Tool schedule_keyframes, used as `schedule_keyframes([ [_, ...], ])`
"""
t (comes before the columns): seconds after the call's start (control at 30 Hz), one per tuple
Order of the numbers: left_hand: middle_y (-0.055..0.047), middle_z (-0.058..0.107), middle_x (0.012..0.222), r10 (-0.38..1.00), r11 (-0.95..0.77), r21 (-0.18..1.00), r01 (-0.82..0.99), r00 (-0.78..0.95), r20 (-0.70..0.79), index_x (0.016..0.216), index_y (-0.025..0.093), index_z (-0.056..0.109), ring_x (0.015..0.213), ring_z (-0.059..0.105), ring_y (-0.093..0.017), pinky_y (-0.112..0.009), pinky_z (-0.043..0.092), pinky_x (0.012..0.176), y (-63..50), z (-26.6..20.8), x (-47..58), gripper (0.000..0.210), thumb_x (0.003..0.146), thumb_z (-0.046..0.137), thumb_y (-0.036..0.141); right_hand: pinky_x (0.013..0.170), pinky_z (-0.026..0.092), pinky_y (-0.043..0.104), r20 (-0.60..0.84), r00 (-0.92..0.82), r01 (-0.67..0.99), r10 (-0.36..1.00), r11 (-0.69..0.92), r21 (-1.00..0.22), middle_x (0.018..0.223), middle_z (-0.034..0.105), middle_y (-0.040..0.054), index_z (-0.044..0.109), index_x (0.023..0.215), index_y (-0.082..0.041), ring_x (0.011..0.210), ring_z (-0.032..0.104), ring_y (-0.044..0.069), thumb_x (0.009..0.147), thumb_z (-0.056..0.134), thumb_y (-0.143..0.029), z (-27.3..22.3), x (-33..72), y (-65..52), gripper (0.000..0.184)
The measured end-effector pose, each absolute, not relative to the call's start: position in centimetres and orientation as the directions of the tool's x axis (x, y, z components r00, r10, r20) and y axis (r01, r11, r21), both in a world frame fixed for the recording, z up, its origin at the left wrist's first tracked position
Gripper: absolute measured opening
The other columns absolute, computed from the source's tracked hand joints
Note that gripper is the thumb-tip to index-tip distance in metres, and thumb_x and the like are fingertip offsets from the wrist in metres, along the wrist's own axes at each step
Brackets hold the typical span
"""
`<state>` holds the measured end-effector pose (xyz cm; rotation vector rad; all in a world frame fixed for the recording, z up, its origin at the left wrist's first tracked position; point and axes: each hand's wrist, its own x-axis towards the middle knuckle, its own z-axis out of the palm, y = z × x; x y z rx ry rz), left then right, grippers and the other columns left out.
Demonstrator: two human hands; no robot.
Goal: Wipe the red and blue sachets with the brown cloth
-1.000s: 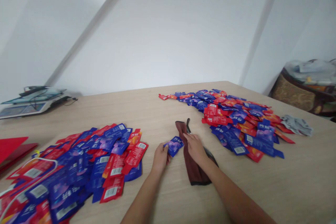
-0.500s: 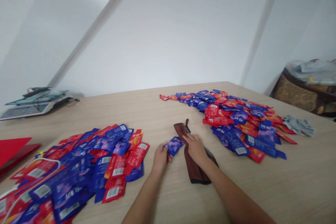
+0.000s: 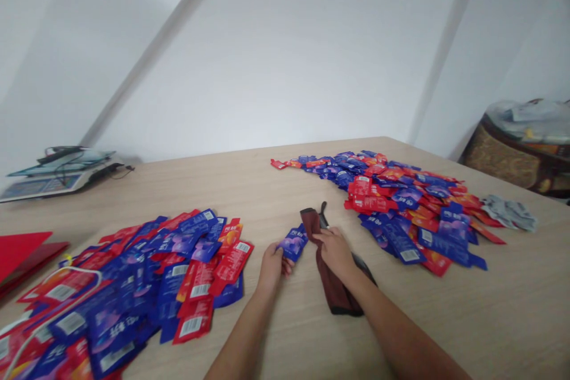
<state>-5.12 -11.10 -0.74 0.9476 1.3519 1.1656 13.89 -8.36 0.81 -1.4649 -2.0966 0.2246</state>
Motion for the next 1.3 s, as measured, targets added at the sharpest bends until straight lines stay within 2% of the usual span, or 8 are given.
schedule_keyframes([
  [0.13,0.003,0.056,0.044,0.974,0.22,0.973,0.067,-0.062,-0.216,0.104,0.011,0.051,0.029,0.046,-0.01,-0.017,0.029,0.031,-11.1,-0.7,-4.7,0.037,0.078,0.045,0.037,0.099,0.034,0.037,0.468,-0.307,0.724,0.829,0.523,-0.45,0.128,0.055,0.0033,0.055,0.124,-0.023,0.115,0.043,0.02,0.078,0.036,-0.003,0.9,12.7,-10.1,0.054],
  [0.23,0.004,0.055,0.043,0.981,0.194,0.973,0.124,-0.053,-0.188,0.098,0.013,0.051,0.029,0.046,-0.01,-0.017,0.027,0.03,-11.2,-0.7,-4.5,0.031,0.077,0.045,0.035,0.1,0.032,0.037,0.408,-0.456,0.689,0.791,0.604,-0.4,0.133,0.051,0.0011,0.053,0.127,-0.026,0.119,0.041,0.02,0.077,0.038,-0.004,1.0,11.2,-11.0,0.056],
  [0.47,0.004,0.055,0.046,0.972,0.164,0.98,-0.117,-0.153,-0.181,0.089,0.015,0.052,0.03,0.044,-0.009,-0.017,0.025,0.03,-11.6,-0.5,-5.1,0.033,0.072,0.054,0.044,0.094,0.033,0.036,0.262,-0.229,0.881,0.938,0.314,-0.353,0.129,0.054,0.0022,0.058,0.121,-0.025,0.117,0.041,0.023,0.075,0.04,-0.003,0.6,13.4,-7.7,0.054],
  [0.6,0.005,0.057,0.053,0.889,-0.106,0.931,-0.348,-0.452,-0.068,0.081,0.018,0.048,0.039,0.049,-0.008,-0.018,0.035,0.038,-11.3,0.6,-7.4,0.027,0.069,0.061,0.039,0.094,0.033,0.035,0.277,-0.212,0.868,0.937,0.311,-0.387,0.129,0.054,0.0015,0.056,0.124,-0.024,0.117,0.042,0.021,0.078,0.037,-0.005,0.1,14.2,-7.5,0.053],
  [0.77,0.001,0.066,0.071,0.65,-0.528,0.75,-0.399,-0.758,0.054,0.086,0.021,0.045,0.059,0.062,-0.01,-0.023,0.048,0.06,-11.1,2.6,-10.8,0.016,0.079,0.053,0.034,0.095,0.034,0.034,0.302,-0.203,0.848,0.931,0.322,-0.422,0.128,0.055,0.0019,0.057,0.123,-0.023,0.116,0.044,0.02,0.081,0.035,-0.007,-0.3,14.2,-7.7,0.05],
  [0.93,-0.004,0.068,0.077,0.767,-0.378,0.793,-0.478,-0.641,-0.021,0.089,0.019,0.049,0.061,0.064,-0.013,-0.027,0.05,0.063,-11.1,1.4,-9.7,0.025,0.081,0.052,0.042,0.097,0.033,0.034,0.336,-0.2,0.829,0.92,0.341,-0.442,0.126,0.056,0.0039,0.058,0.122,-0.021,0.116,0.044,0.02,0.083,0.035,-0.008,-0.5,14.3,-7.4,0.047],
  [1.1,-0.004,0.068,0.076,0.902,-0.141,0.925,-0.352,-0.43,-0.026,0.094,0.018,0.053,0.06,0.063,-0.015,-0.03,0.05,0.061,-10.7,-0.3,-7.3,0.036,0.072,0.064,0.043,0.099,0.032,0.037,0.447,-0.147,0.809,0.882,0.367,-0.46,0.124,0.056,0.0063,0.054,0.124,-0.022,0.116,0.045,0.02,0.091,0.033,-0.024,-0.8,14.6,-7.1,0.039],
  [1.3,-0.004,0.066,0.071,0.947,-0.123,0.988,-0.096,-0.309,0.087,0.092,0.015,0.057,0.06,0.061,-0.015,-0.029,0.049,0.06,-10.8,-0.8,-7.0,0.043,0.069,0.063,0.051,0.1,0.028,0.044,0.48,0.102,0.925,0.871,0.094,-0.368,0.14,0.038,0.0114,0.042,0.133,-0.018,0.127,0.031,0.027,0.086,0.04,-0.026,0.3,16.9,-5.4,0.048],
])
